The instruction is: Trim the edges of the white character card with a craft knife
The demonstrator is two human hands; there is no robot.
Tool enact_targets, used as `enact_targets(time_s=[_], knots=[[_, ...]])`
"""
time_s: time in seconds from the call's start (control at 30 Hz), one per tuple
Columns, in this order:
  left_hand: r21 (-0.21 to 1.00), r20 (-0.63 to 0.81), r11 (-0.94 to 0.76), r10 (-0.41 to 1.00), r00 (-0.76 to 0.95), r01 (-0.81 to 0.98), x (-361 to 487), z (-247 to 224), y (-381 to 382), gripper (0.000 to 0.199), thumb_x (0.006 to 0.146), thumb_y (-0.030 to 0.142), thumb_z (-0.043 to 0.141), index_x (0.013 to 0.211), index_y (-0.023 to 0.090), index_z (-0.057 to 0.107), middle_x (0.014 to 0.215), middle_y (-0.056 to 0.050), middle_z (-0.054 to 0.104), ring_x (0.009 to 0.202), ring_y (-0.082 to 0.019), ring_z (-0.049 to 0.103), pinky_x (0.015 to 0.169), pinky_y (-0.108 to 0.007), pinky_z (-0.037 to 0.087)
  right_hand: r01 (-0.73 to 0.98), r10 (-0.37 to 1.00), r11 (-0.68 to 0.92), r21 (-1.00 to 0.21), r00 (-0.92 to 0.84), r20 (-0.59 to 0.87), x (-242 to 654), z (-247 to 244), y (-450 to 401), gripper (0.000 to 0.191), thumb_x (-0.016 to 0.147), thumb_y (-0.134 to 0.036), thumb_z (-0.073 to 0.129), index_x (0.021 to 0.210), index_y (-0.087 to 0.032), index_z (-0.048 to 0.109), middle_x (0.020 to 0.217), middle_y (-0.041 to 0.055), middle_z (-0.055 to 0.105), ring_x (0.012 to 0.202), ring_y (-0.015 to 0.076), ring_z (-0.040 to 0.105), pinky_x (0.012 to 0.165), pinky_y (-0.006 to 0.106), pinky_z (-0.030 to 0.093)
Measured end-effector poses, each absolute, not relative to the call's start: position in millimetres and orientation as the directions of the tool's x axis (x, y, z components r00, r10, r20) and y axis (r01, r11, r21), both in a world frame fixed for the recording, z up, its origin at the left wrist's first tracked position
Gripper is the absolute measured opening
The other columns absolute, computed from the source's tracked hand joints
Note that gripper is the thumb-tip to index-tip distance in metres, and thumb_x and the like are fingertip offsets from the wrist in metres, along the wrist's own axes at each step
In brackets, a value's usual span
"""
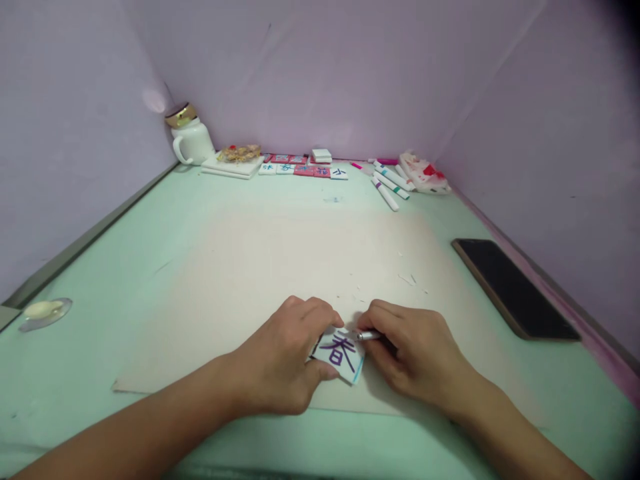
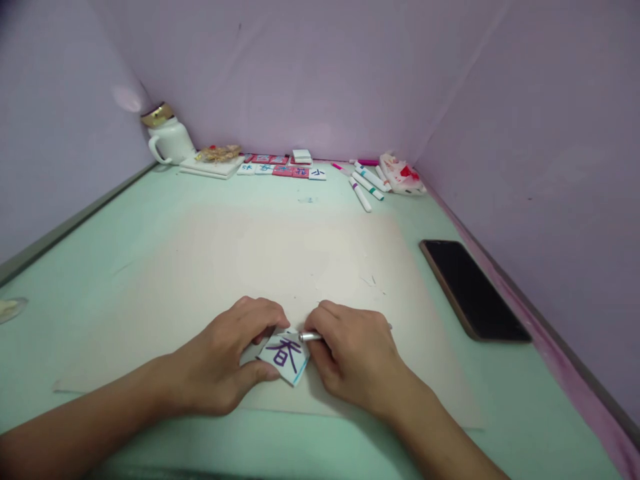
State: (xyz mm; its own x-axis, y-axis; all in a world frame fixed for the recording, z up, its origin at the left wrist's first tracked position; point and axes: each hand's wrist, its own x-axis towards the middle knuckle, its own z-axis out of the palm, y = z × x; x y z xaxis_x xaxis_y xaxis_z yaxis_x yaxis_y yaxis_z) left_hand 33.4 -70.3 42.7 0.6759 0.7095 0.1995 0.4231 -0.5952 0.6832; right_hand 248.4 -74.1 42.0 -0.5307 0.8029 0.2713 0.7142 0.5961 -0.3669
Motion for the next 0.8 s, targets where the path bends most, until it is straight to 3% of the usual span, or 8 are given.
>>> enact_targets(time_s=[0.13, 0.33, 0.47, 0.63, 0.8], knots=[[0.693, 0.187, -0.577, 0.724, 0.664, 0.434, 33.2, 39.8, -70.7, 0.033, 0.073, 0.012, 0.061, 0.103, 0.018, 0.047, 0.101, -0.007, 0.059, 0.089, -0.022, 0.053, 0.081, -0.036, 0.042, 0.771, 0.833, 0.549, -0.323, -0.470, 0.292, 256.4, 38.9, -73.7, 0.019, 0.077, -0.013, 0.044, 0.080, -0.021, 0.060, 0.067, -0.0019, 0.063, 0.052, 0.0132, 0.055, 0.048, 0.025, 0.031], [0.683, 0.223, -0.596, 0.720, 0.657, 0.421, 31.7, 37.1, -70.0, 0.036, 0.074, 0.011, 0.058, 0.108, 0.019, 0.047, 0.105, -0.007, 0.060, 0.092, -0.022, 0.054, 0.083, -0.038, 0.043, 0.889, 0.891, 0.318, -0.330, -0.161, 0.424, 266.2, 36.0, -71.8, 0.026, 0.078, -0.015, 0.049, 0.099, -0.023, 0.061, 0.084, 0.0000, 0.068, 0.057, 0.0136, 0.060, 0.050, 0.024, 0.038], [0.663, 0.225, -0.629, 0.685, 0.693, 0.406, 27.9, 42.4, -69.2, 0.039, 0.076, 0.011, 0.055, 0.114, 0.018, 0.047, 0.110, -0.009, 0.060, 0.099, -0.023, 0.055, 0.088, -0.040, 0.044, 0.867, 0.914, 0.324, -0.379, -0.184, 0.362, 265.1, 41.7, -74.0, 0.019, 0.087, -0.036, 0.052, 0.096, -0.023, 0.062, 0.071, -0.0018, 0.066, 0.051, 0.0141, 0.058, 0.049, 0.026, 0.039], [0.610, 0.321, -0.674, 0.692, 0.647, 0.417, 28.1, 43.9, -73.0, 0.053, 0.072, 0.005, 0.048, 0.124, 0.017, 0.046, 0.125, -0.011, 0.053, 0.118, -0.024, 0.047, 0.099, -0.043, 0.040, 0.863, 0.941, 0.288, -0.415, -0.175, 0.289, 262.1, 45.1, -77.0, 0.018, 0.091, -0.030, 0.042, 0.085, -0.024, 0.058, 0.060, -0.0037, 0.062, 0.050, 0.0149, 0.057, 0.047, 0.025, 0.036], [0.509, 0.284, -0.627, 0.769, 0.573, 0.590, 41.2, 43.6, -78.9, 0.048, 0.071, 0.029, 0.068, 0.114, 0.014, 0.053, 0.115, -0.015, 0.056, 0.106, -0.032, 0.051, 0.089, -0.050, 0.043, 0.830, 0.943, 0.300, -0.470, -0.184, 0.276, 259.9, 40.5, -77.4, 0.010, 0.088, -0.028, 0.049, 0.085, -0.024, 0.058, 0.064, -0.0038, 0.064, 0.052, 0.0137, 0.058, 0.049, 0.024, 0.038]])
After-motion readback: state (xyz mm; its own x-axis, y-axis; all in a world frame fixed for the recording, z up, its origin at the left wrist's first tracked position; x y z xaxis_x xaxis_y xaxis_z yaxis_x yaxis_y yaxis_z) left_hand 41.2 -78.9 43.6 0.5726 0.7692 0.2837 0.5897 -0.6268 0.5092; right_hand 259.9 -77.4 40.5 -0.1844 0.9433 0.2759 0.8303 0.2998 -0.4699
